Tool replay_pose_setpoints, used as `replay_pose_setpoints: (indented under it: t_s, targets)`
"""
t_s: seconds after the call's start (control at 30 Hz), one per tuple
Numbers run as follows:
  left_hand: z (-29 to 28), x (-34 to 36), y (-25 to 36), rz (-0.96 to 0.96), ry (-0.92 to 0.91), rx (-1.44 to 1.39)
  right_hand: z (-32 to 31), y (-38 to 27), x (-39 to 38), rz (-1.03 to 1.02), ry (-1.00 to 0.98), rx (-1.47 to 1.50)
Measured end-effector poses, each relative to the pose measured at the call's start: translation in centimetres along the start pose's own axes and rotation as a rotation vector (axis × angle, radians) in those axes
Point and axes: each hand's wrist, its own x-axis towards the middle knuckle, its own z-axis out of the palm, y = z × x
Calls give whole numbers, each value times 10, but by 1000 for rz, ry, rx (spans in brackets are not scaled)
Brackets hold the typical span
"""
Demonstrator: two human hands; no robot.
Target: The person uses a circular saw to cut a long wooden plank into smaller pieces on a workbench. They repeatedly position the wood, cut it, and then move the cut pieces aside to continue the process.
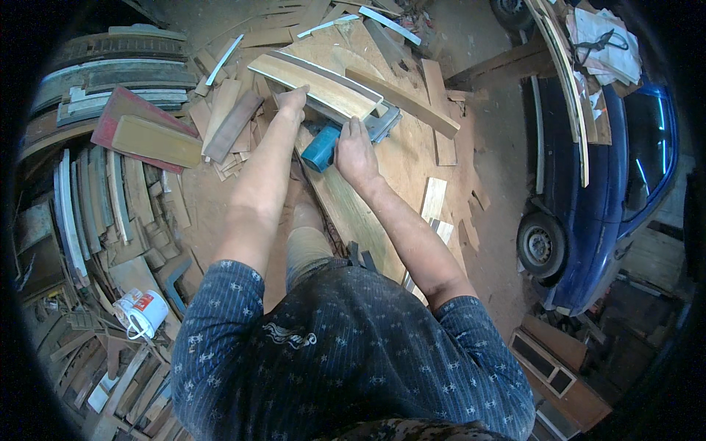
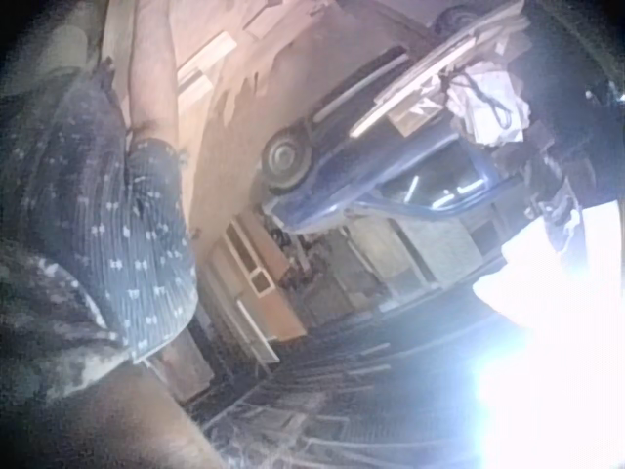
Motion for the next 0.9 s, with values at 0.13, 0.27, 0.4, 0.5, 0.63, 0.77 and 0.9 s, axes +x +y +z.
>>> replay_pose_setpoints:
  t_s: [0.13,0.27,0.4,0.5,0.63,0.77,0.9]
  targets:
    - [16,-29,18,-13,11,98,11,6,1,66,5,48]
    - [6,8,5,-15,-22,20,9,-1,8,42,-29,37]
    - [-12,59,-10,-62,-20,-48,12,-10,19,-4,-25,42]
    - [7,54,-9,-118,-38,-38,25,1,17,90,35,144]
    - [-6,77,-11,-15,39,-38,16,-12,21,70,18,220]
    - [-58,92,-3,-90,30,-177,-26,-46,-4,-20,107,377]
    - [-100,19,3,-60,-78,-268,-67,-40,-53,35,302,345]
